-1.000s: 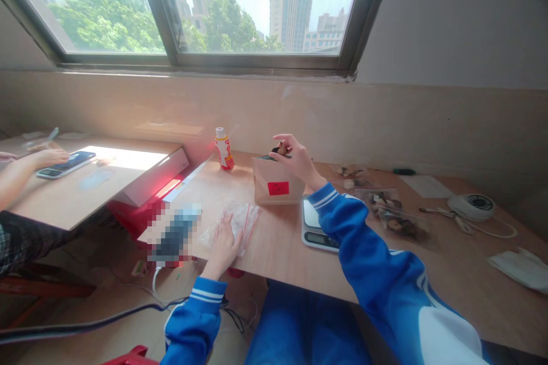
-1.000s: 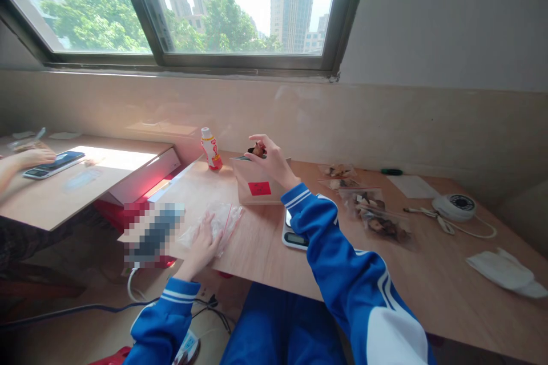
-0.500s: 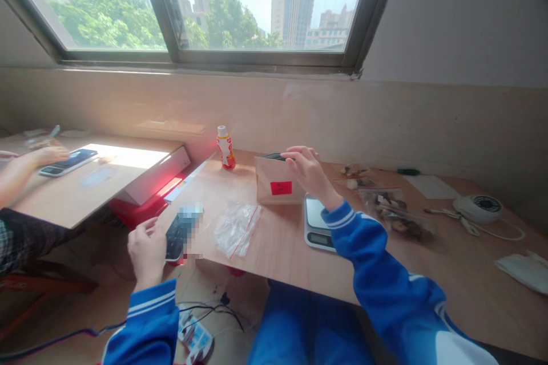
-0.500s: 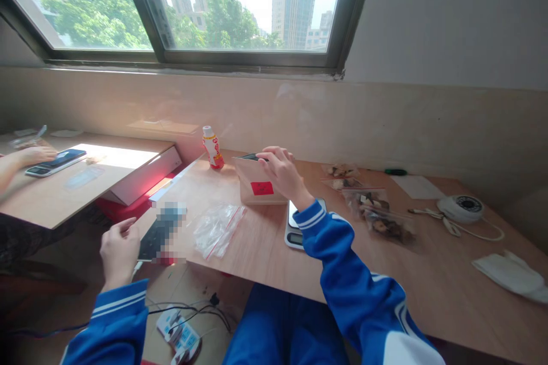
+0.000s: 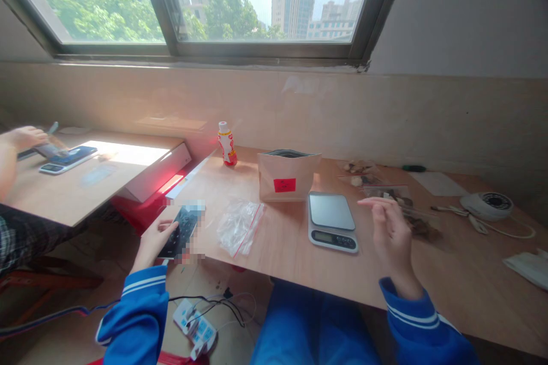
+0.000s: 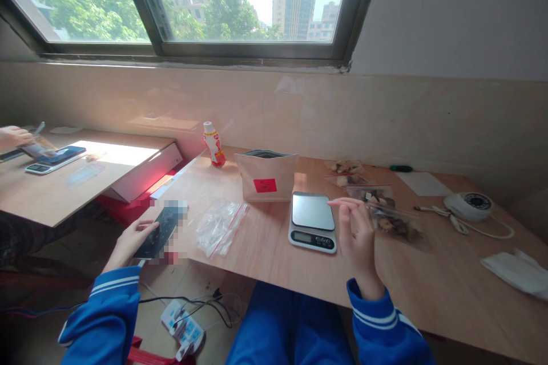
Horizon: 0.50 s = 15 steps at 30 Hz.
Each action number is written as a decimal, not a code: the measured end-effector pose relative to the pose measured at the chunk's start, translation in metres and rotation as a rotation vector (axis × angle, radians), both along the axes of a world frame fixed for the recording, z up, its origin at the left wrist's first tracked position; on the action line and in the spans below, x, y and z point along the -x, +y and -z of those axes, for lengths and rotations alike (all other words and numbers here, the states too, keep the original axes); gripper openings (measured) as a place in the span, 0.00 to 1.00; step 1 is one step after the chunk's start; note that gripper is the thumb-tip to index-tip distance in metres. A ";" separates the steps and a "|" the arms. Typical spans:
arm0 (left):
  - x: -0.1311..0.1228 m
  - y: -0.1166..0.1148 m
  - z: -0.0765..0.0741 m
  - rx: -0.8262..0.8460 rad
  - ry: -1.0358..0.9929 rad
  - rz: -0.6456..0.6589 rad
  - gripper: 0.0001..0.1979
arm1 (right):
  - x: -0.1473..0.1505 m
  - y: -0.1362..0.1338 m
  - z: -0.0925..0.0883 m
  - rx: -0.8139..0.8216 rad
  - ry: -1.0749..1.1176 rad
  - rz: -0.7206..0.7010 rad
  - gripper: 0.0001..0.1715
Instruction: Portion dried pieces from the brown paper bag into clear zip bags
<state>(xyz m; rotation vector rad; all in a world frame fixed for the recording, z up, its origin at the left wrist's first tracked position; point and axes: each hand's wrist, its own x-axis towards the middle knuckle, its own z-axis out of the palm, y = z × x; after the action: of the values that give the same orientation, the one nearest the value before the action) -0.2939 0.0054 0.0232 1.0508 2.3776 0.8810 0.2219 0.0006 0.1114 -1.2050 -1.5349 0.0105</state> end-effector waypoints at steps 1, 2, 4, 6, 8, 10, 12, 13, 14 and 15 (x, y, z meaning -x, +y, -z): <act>0.002 0.000 0.002 0.001 -0.006 0.006 0.22 | -0.005 -0.003 0.002 0.005 0.008 0.019 0.17; 0.004 0.001 0.004 0.003 -0.012 0.012 0.23 | -0.010 -0.007 0.003 0.013 0.019 0.038 0.17; 0.008 0.003 0.007 0.002 0.006 0.025 0.23 | -0.019 -0.013 0.006 0.034 0.042 0.075 0.18; 0.010 0.005 0.010 -0.009 0.057 0.034 0.23 | -0.027 -0.019 0.010 0.063 0.044 0.104 0.18; 0.010 0.008 0.011 -0.001 0.113 0.056 0.24 | -0.035 -0.026 0.014 0.093 0.035 0.123 0.19; 0.008 0.010 0.012 0.027 0.157 0.082 0.26 | -0.042 -0.033 0.018 0.112 0.029 0.142 0.19; 0.006 0.009 0.012 0.055 0.213 0.111 0.31 | -0.049 -0.040 0.022 0.132 0.034 0.169 0.19; 0.004 0.009 0.011 0.060 0.233 0.121 0.34 | -0.053 -0.044 0.024 0.143 0.040 0.186 0.18; 0.002 0.008 0.011 0.060 0.246 0.126 0.36 | -0.056 -0.047 0.026 0.157 0.045 0.201 0.18; 0.000 0.007 0.010 0.059 0.250 0.128 0.37 | -0.059 -0.050 0.028 0.167 0.052 0.217 0.17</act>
<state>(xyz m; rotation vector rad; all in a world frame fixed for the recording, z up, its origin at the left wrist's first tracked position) -0.2941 0.0125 0.0131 1.3402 2.4844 0.6637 0.2805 -0.0489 0.0835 -1.4885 -1.3726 0.0269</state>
